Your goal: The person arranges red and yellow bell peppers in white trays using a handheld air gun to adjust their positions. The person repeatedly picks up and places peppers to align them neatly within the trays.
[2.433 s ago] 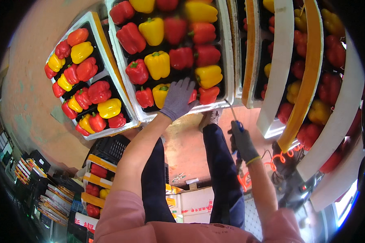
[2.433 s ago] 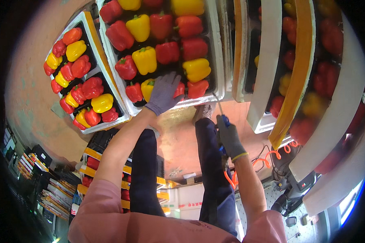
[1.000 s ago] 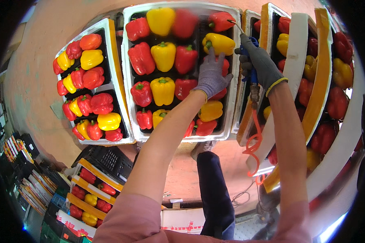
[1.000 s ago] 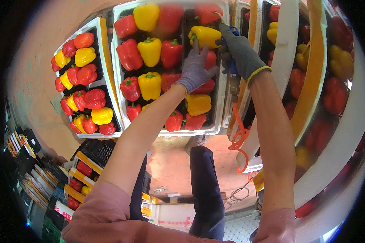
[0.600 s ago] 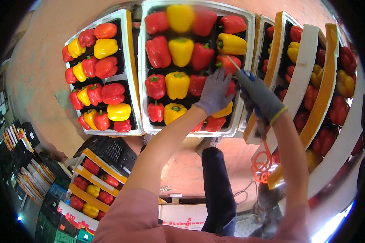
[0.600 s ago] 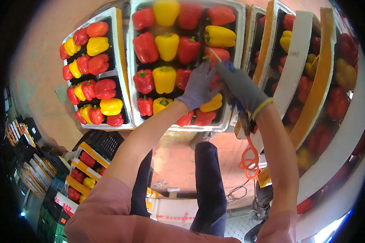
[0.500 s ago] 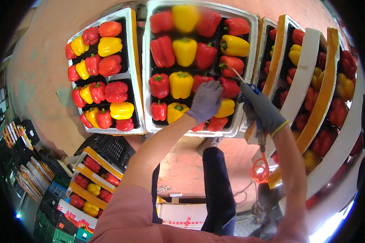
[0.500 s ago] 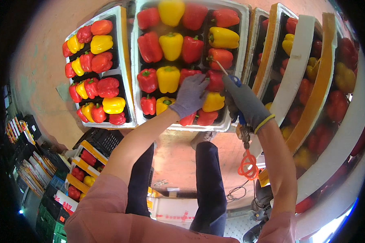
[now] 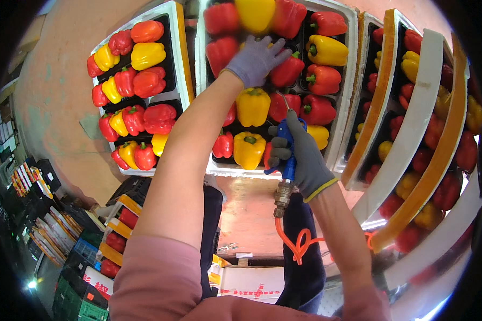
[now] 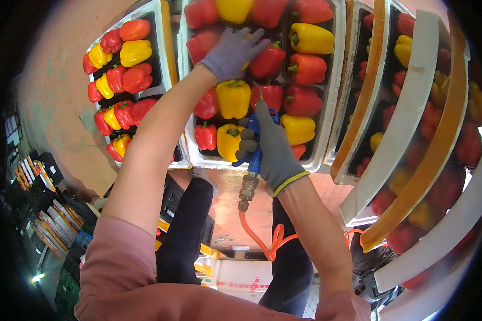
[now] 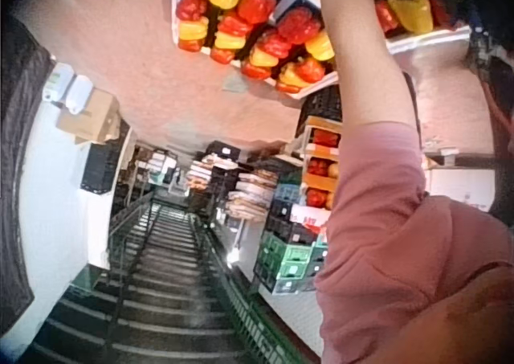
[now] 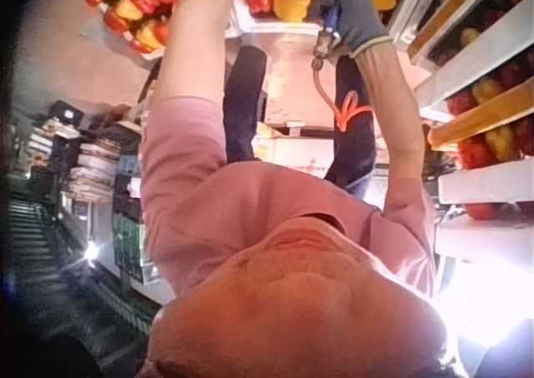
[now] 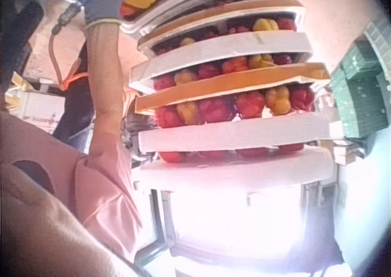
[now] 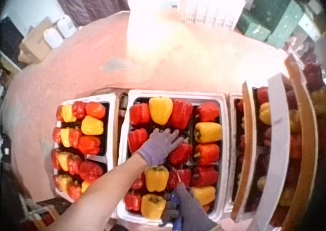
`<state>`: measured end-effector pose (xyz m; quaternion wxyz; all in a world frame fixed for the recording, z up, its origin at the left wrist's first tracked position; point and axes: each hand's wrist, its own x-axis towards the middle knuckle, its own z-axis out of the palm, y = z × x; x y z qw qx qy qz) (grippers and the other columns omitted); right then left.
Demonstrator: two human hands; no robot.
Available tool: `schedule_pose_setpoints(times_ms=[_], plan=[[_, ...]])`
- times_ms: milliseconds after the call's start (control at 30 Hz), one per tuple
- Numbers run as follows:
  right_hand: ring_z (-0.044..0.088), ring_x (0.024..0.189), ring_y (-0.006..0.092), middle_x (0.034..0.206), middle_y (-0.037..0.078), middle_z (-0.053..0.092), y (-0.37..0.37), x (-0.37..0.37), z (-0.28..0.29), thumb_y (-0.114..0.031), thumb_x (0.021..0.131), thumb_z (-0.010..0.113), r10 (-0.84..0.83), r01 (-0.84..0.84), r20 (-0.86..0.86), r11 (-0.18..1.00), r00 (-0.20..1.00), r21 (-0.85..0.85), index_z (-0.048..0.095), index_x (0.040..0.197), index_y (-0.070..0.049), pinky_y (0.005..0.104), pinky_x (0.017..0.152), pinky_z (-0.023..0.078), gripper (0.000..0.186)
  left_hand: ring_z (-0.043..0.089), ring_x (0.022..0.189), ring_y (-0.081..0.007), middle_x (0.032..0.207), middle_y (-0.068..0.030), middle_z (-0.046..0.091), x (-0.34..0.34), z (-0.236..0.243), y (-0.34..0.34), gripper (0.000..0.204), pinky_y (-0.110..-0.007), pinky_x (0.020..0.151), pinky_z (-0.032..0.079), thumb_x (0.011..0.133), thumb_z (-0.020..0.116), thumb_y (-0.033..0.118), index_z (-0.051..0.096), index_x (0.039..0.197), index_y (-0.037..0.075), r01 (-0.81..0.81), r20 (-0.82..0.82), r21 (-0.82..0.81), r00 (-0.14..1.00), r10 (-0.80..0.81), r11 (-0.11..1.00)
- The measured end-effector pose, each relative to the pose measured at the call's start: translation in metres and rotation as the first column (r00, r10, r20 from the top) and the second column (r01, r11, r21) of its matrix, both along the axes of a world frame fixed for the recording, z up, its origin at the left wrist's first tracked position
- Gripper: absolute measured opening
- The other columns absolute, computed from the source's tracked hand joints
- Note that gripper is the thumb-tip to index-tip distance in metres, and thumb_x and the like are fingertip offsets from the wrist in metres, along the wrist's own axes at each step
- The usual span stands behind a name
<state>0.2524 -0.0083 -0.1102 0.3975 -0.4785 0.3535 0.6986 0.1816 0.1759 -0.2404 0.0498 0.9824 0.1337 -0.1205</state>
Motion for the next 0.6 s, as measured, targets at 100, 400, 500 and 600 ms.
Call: schedule_pose_setpoints(times_ms=[100,400,500,600], plan=[[0.041,0.045,0.0079,0.064,-0.002,0.047,0.003,-0.011,0.002,-0.058,0.094,0.061,-0.017,0.018,-0.057,1.0,0.998,0.021,0.056,0.102,-0.003,0.0287,0.045,0.041,0.055,0.05,0.13,-0.0321,0.151,-0.0128,0.043,0.004,0.004,0.022,0.095,-0.047,0.101,0.047,0.065,0.084,0.028,0.042,0.149,0.019,0.024,-0.084,-0.125,0.996,-0.035,0.992],[0.043,0.046,0.0101,0.063,0.0,0.048,0.035,-0.069,-0.015,-0.056,0.092,0.064,0.126,-0.124,-0.042,0.991,0.991,0.058,0.058,0.092,-0.005,0.0301,0.045,0.041,0.052,0.047,0.133,-0.0335,0.149,-0.0158,0.043,-0.009,0.0,0.033,0.094,-0.045,0.106,0.043,0.065,0.085,0.027,0.042,0.148,0.014,0.051,0.0,-0.168,0.999,-0.052,0.984],[0.043,0.047,0.0098,0.063,0.0,0.047,0.03,-0.053,-0.014,-0.057,0.093,0.062,0.171,-0.17,-0.033,0.985,0.985,0.037,0.058,0.091,-0.006,0.0292,0.046,0.04,0.051,0.045,0.135,-0.0336,0.149,-0.0173,0.043,-0.033,-0.002,0.03,0.095,-0.044,0.109,0.038,0.064,0.086,0.03,0.042,0.147,0.012,-0.026,0.167,-0.133,0.985,0.048,0.991],[0.041,0.046,0.0093,0.063,-0.001,0.047,0.008,-0.014,0.009,-0.059,0.092,0.063,0.274,-0.276,0.072,0.961,0.959,0.014,0.06,0.096,-0.004,0.0266,0.045,0.039,0.055,0.042,0.138,-0.0329,0.149,-0.017,0.043,-0.076,0.003,0.025,0.094,-0.049,0.111,0.032,0.065,0.086,0.032,0.042,0.146,0.01,-0.123,0.127,-0.088,0.983,0.134,0.989]])
